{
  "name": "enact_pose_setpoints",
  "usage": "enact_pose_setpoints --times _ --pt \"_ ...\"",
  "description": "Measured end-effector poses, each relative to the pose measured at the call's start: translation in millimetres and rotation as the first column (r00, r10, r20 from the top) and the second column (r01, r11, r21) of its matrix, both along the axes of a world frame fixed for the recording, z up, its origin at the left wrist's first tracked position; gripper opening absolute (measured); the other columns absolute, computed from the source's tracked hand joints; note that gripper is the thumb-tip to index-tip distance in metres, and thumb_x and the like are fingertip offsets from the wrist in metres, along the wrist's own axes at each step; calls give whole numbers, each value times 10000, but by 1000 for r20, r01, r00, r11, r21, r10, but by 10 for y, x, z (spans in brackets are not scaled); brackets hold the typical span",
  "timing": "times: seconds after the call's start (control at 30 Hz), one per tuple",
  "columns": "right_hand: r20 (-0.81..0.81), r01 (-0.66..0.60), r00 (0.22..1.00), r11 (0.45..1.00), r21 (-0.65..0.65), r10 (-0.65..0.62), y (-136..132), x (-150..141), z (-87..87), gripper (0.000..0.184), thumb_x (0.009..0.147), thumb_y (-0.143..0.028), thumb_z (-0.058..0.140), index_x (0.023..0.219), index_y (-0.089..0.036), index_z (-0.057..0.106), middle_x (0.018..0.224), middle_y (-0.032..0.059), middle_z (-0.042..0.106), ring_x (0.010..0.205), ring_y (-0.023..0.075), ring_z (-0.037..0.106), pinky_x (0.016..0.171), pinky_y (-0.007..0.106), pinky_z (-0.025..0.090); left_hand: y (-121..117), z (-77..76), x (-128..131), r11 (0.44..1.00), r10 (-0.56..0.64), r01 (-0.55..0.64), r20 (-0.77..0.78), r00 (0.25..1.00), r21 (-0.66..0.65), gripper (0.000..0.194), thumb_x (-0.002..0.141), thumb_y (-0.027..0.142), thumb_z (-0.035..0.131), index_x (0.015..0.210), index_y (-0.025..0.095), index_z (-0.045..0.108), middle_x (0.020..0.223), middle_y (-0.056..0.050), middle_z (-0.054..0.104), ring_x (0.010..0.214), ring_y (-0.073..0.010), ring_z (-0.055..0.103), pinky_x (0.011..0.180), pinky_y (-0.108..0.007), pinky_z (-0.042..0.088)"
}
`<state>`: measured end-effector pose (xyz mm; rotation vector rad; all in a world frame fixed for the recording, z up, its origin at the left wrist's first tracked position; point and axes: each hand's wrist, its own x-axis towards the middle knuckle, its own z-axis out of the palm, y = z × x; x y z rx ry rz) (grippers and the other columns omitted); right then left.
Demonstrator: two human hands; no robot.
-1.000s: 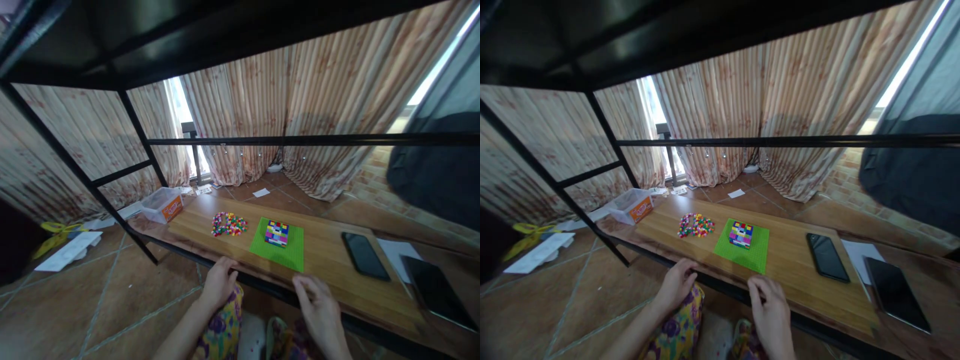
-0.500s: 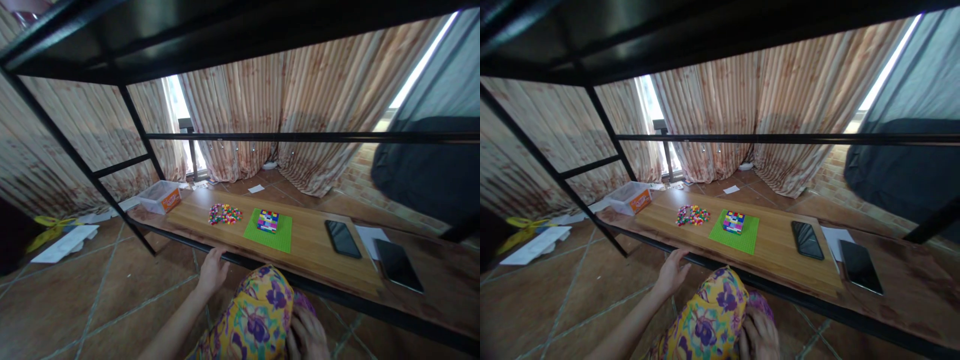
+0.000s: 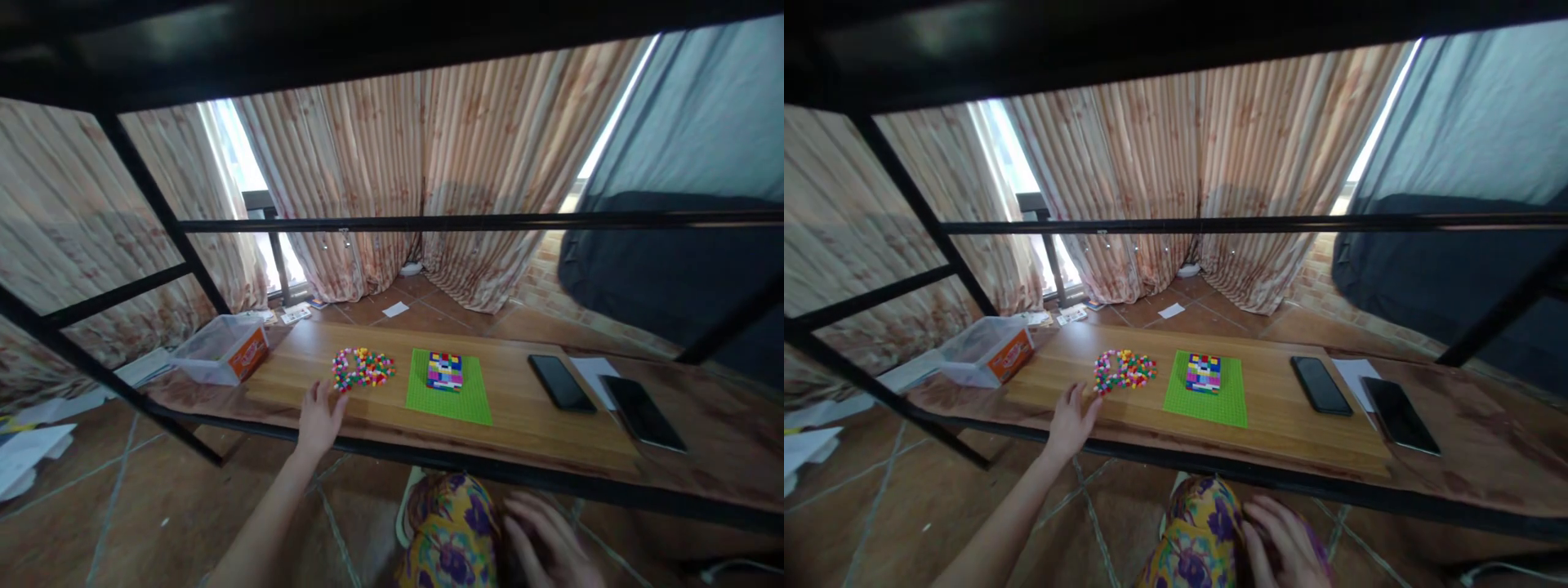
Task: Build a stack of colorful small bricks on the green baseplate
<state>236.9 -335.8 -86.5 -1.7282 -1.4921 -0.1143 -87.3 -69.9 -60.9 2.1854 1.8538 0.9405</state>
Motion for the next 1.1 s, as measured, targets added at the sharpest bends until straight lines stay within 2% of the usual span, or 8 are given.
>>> enact_pose_setpoints --times 0.1,0.2,0.33,0.5,0.63,0.8,0.93,1.1 --pt "-79 -113 991 987 -111 104 593 -570 426 358 912 -427 583 1216 -279 698 1319 96 664 1191 278 657 1000 435 563 392 -8 0 999 1 -2 -26 1000 -38 536 928 427 524 1353 101 495 1463 -264 477 1405 -364 448 1129 -529 403" --pt "-131 -252 965 941 -226 227 1334 -994 564 599 889 -387 603 1456 -235 484 1493 136 507 1385 297 491 1137 485 435 708 -59 35 998 -58 56 -48 997 -41 545 941 439 509 1377 114 472 1476 -243 482 1424 -347 426 1146 -525 376" --pt "-163 -236 967 926 -295 194 2283 -1171 359 814 813 -483 682 1486 -131 391 1529 232 410 1453 375 364 1171 556 342 1086 -105 127 996 -77 75 -44 996 -44 549 969 456 452 1395 109 467 1478 -237 492 1434 -329 413 1163 -520 353" --pt "-215 -178 968 956 -234 127 3040 -1179 70 727 939 -581 460 1452 -69 403 1500 281 425 1428 383 370 1160 586 310 1438 -108 252 983 -167 165 -22 986 -79 494 989 429 415 1373 135 517 1434 -174 559 1422 -265 436 1193 -440 330" --pt "-188 -136 978 957 -258 89 3281 -1273 -16 675 992 -530 339 1421 -20 443 1483 296 452 1420 376 379 1158 577 296 1508 -127 317 971 -229 227 -19 973 -77 464 1008 407 383 1332 128 563 1386 -159 607 1349 -227 514 1175 -394 357" --pt "-196 -158 974 960 -233 113 3362 -1407 -7 680 1011 -528 273 1410 -17 478 1439 275 519 1365 355 444 1151 544 313 1415 -104 435 961 -259 265 77 963 -79 448 1038 387 303 1250 153 621 1264 -113 688 1244 -187 590 1117 -352 411" --pt "-324 -170 940 971 -166 109 3408 -1486 24 686 1007 -538 262 1379 -22 520 1384 255 571 1320 323 497 1141 496 347 1344 -85 579 979 -174 191 192 966 -74 486 1046 383 252 1109 147 672 1146 -114 725 1123 -184 640 1030 -331 456" --pt "-510 -149 853 988 -34 111 3444 -1576 24 629 995 -545 276 1298 -86 583 1318 213 632 1263 286 559 1111 480 393 1324 -60 772 994 61 -23 355 933 -111 556 1032 432 224 948 155 698 995 -141 744 1010 -230 672 925 -345 485"
